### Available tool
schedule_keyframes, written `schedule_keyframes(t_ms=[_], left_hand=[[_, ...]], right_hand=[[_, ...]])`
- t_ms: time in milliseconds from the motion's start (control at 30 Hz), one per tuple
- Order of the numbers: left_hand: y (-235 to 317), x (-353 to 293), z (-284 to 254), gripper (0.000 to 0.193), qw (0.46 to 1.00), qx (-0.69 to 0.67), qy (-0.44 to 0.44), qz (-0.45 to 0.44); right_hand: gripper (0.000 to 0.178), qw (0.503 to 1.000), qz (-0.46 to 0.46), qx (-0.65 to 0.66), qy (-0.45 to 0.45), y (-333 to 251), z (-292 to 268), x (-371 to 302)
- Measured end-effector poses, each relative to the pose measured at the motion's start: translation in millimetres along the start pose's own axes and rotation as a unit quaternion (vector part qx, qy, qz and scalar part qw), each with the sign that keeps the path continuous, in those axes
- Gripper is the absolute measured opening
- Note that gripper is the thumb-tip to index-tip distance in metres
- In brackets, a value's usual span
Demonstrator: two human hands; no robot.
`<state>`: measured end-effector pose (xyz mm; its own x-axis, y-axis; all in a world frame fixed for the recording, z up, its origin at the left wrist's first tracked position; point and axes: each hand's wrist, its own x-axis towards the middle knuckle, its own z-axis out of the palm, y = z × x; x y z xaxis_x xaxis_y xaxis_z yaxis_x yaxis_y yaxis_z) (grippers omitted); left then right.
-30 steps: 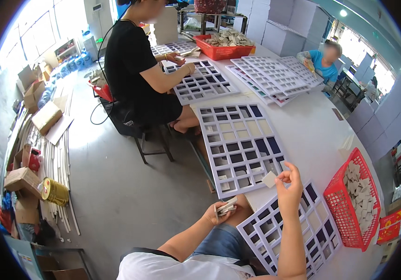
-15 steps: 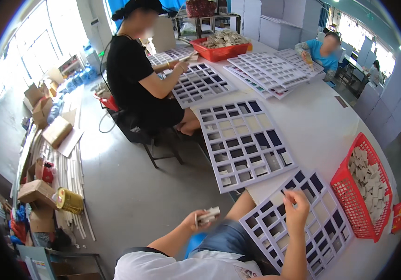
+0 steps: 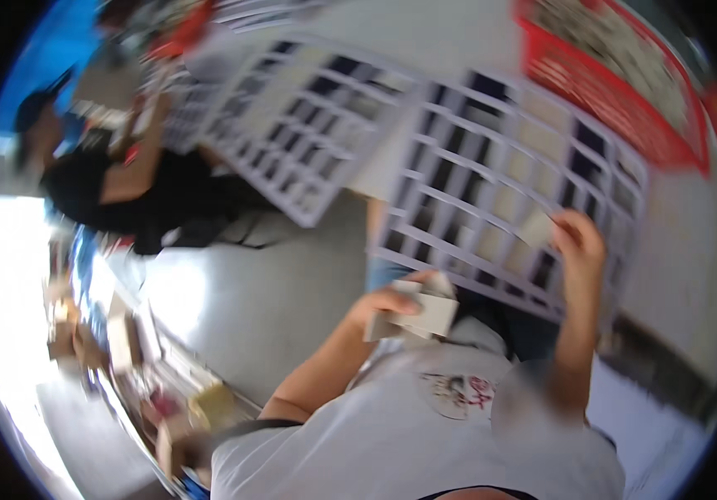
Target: The person places small rectangular items into the compartments of white plastic trays. They repeatedly pick up items from a red basket and insert them into the tray slots, then stack the filled trays on the table.
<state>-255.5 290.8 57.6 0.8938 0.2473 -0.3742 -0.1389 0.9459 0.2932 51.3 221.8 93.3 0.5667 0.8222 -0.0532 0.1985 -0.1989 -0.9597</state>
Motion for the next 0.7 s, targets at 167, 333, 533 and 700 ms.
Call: schedule_keyframes(t_ms=[167,333,533,700], left_hand=[[-12,27,12,0.070,0.999,-0.002,-0.021,-0.047],[-10,35,23,0.070,0.997,0.015,0.011,-0.081],[-18,38,12,0.072,0.998,-0.004,-0.017,-0.069],[-16,48,24,0.071,0.995,0.033,0.019,-0.097]], right_hand=[[0.014,0.998,0.034,0.046,-0.016,14,-24,-6],[0.014,0.998,0.050,0.039,-0.005,14,-26,-11],[0.016,0.993,0.076,-0.087,-0.032,13,-43,-27],[0.014,0.979,-0.061,-0.189,0.041,20,-31,-33]])
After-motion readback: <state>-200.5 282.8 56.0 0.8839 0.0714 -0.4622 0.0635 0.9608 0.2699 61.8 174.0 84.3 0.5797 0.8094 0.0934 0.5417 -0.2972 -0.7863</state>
